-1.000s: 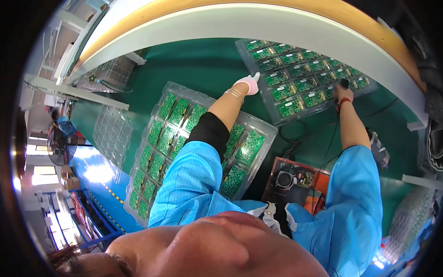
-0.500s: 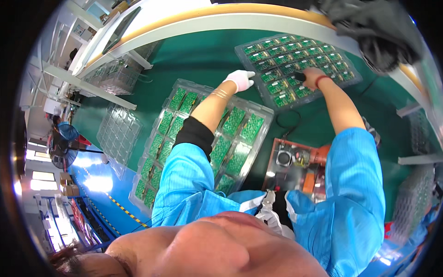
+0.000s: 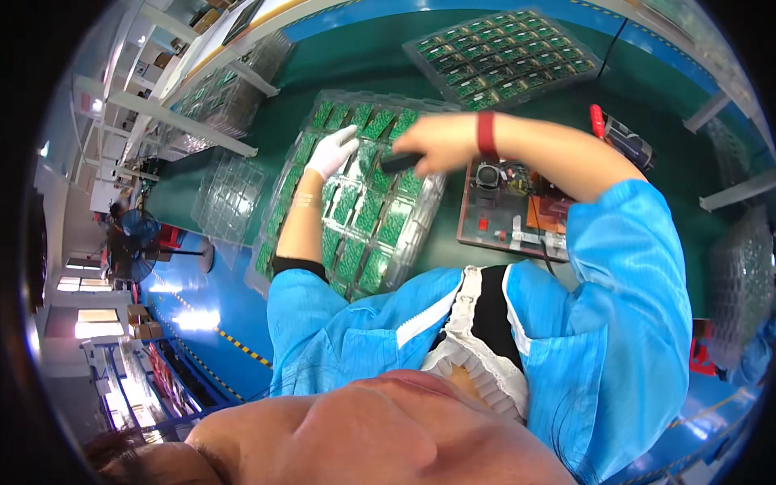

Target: Testing electronic circuit boards using a specialized testing fixture with a red clamp and buttons.

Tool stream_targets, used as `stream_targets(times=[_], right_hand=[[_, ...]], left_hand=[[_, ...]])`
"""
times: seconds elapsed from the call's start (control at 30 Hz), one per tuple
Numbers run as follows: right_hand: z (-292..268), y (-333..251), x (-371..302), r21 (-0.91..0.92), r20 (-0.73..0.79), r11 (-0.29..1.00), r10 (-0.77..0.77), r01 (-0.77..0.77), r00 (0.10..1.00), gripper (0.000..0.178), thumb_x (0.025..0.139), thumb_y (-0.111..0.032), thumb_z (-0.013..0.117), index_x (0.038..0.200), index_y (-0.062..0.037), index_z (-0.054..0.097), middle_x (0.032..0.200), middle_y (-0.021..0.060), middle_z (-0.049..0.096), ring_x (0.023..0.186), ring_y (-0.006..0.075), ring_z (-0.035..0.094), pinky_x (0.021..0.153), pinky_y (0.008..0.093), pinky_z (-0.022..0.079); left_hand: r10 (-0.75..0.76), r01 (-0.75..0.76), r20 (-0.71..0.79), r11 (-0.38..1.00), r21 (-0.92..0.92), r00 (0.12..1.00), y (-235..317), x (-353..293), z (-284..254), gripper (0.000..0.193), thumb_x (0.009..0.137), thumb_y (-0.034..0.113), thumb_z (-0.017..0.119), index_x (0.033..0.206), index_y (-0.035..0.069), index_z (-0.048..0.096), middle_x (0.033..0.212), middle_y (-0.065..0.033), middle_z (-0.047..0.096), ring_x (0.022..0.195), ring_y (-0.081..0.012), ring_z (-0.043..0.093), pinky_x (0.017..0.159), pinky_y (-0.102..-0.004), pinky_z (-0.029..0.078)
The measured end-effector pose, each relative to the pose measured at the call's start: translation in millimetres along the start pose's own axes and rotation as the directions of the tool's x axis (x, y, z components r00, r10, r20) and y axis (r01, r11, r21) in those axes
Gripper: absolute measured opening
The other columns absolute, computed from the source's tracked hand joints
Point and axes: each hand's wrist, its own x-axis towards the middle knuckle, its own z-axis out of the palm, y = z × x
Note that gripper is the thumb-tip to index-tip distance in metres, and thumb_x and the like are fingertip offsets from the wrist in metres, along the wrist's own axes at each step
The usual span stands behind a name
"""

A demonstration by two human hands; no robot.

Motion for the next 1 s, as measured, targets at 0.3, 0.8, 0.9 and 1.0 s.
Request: stream_targets(times=[0.3, 0.8, 0.9, 1.0], right_hand=[[109.3, -47.2, -206.1, 0.409, -0.028, 0.912, 0.054, -0.038, 0.998, 0.027, 0.078, -0.009, 0.069, 0.102, -0.0027, 0.058, 0.081, 0.0083, 0.065, 0.060, 0.0222, 0.059, 0.057, 0.0313, 0.046], [287.8, -33.1, -313.0, 0.986, -0.074, -0.027, 0.805, 0.162, 0.588, 0.054, 0.090, -0.008, 0.059, 0.139, -0.0066, 0.035, 0.103, 0.0156, 0.064, 0.075, 0.0204, 0.065, 0.070, 0.0283, 0.052], [303.3, -26.4, -322.9, 0.972, -0.227, 0.153, 0.813, 0.179, 0.537, 0.054, 0.091, -0.008, 0.058, 0.139, -0.0065, 0.034, 0.105, 0.0157, 0.063, 0.072, 0.0214, 0.064, 0.068, 0.0307, 0.053], [324.5, -5.6, -335.8, 0.969, -0.237, 0.165, 0.831, 0.185, 0.504, 0.053, 0.091, -0.008, 0.057, 0.139, -0.0082, 0.036, 0.103, 0.0146, 0.064, 0.068, 0.0212, 0.061, 0.066, 0.0322, 0.051]], left_hand=[[-0.128, 0.161, -0.297, 0.983, 0.088, 0.946, 10.8, -210.7, 86.0, 0.050, 0.083, 0.024, 0.061, 0.127, 0.003, 0.054, 0.129, -0.0137, 0.056, 0.119, -0.0267, 0.053, 0.100, -0.0315, 0.040], [-0.412, 0.599, -0.450, 0.665, 0.446, 0.792, 27.0, -260.7, 158.9, 0.062, 0.085, 0.053, 0.045, 0.138, 0.020, 0.043, 0.148, -0.0102, 0.034, 0.133, -0.0341, 0.032, 0.106, -0.0575, 0.021], [-0.331, 0.563, -0.495, 0.692, 0.452, 0.804, 23.7, -266.8, 155.2, 0.059, 0.085, 0.048, 0.048, 0.136, 0.018, 0.046, 0.142, -0.0094, 0.043, 0.130, -0.0308, 0.038, 0.106, -0.0540, 0.023], [-0.355, 0.615, -0.590, 0.719, 0.323, 0.725, 17.9, -289.6, 127.6, 0.053, 0.084, 0.041, 0.054, 0.131, 0.016, 0.052, 0.136, -0.0078, 0.050, 0.126, -0.0268, 0.044, 0.104, -0.0482, 0.031]])
